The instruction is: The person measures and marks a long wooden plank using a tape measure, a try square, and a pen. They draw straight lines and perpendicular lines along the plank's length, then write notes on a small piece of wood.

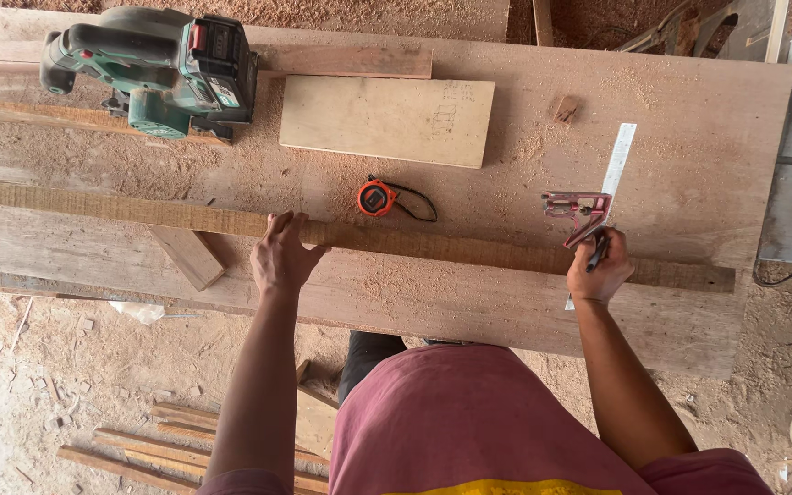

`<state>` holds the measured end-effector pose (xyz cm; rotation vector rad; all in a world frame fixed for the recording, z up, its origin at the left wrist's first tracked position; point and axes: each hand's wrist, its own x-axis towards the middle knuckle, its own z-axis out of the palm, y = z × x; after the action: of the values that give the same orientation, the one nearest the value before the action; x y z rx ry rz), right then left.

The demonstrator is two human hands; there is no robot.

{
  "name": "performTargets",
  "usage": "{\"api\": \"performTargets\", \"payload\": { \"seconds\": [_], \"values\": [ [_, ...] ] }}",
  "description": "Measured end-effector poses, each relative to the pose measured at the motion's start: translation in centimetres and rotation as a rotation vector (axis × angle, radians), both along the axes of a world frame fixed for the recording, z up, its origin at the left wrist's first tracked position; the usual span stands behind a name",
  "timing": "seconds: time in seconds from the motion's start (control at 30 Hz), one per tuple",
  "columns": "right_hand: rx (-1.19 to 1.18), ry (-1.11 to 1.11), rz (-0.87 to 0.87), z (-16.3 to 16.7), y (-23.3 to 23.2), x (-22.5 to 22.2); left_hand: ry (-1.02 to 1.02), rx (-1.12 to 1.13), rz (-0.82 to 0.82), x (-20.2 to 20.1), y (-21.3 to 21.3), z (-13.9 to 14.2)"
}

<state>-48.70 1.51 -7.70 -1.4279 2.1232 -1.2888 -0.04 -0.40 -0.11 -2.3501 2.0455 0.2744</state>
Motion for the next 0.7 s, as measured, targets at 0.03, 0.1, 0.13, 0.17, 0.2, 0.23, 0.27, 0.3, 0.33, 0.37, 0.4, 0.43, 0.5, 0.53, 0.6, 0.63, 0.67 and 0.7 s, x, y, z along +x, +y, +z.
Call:
{"api": "performTargets", "payload": {
  "seconds": [0.03,0.1,0.13,0.17,0.2,0.23,0.27,0.3,0.33,0.37,0.4,0.43,0.5,0.53,0.6,0.63,0.67,0.7],
  "values": [
    [-0.011,-0.004,0.005,0.02,0.02,0.01,0.008,0.017,0.017,-0.01,-0.01,0.05],
    [-0.029,-0.015,0.016,0.01,0.05,-0.01,0.022,0.053,0.052,-0.05,-0.04,0.16],
    [-0.012,-0.002,0.008,-0.02,0.07,-0.03,0.018,0.053,0.048,-0.08,-0.06,0.23],
    [0.006,0.013,0.0,-0.05,0.07,-0.04,0.017,0.053,0.044,-0.1,-0.1,0.27],
    [0.023,0.027,-0.008,-0.08,0.08,-0.06,0.014,0.053,0.04,-0.12,-0.11,0.32],
    [-0.001,0.018,0.003,-0.12,0.07,-0.06,0.017,0.059,0.051,-0.12,-0.15,0.34],
    [-0.023,0.008,0.015,-0.14,0.09,-0.07,0.019,0.068,0.062,-0.13,-0.14,0.35],
    [-0.044,-0.002,0.026,-0.16,0.07,-0.05,0.021,0.076,0.073,-0.12,-0.15,0.36],
    [-0.027,0.002,0.014,-0.17,0.06,-0.05,0.022,0.062,0.064,-0.13,-0.14,0.36],
    [-0.008,0.007,0.002,-0.14,0.05,-0.02,0.026,0.05,0.055,-0.13,-0.12,0.38],
    [0.007,0.012,-0.01,-0.15,0.04,-0.01,0.028,0.034,0.045,-0.14,-0.09,0.4],
    [-0.004,0.012,-0.004,-0.12,0.02,0.01,0.03,0.027,0.041,-0.15,-0.08,0.44],
    [-0.02,0.013,0.009,-0.07,0.03,0.04,0.036,0.019,0.035,-0.22,0.01,0.56],
    [-0.012,-0.001,0.014,-0.04,0.05,0.03,0.034,0.022,0.04,-0.26,0.05,0.64],
    [-0.004,-0.029,0.025,-0.02,0.08,0.03,0.03,0.021,0.048,-0.33,0.06,0.78],
    [-0.006,-0.024,0.029,-0.04,0.1,0.03,0.028,0.028,0.048,-0.33,0.05,0.83],
    [-0.009,-0.018,0.034,-0.06,0.13,0.01,0.027,0.033,0.047,-0.35,0.04,0.85],
    [-0.014,-0.012,0.038,-0.11,0.11,0.0,0.026,0.037,0.046,-0.33,0.01,0.84]
  ]
}}
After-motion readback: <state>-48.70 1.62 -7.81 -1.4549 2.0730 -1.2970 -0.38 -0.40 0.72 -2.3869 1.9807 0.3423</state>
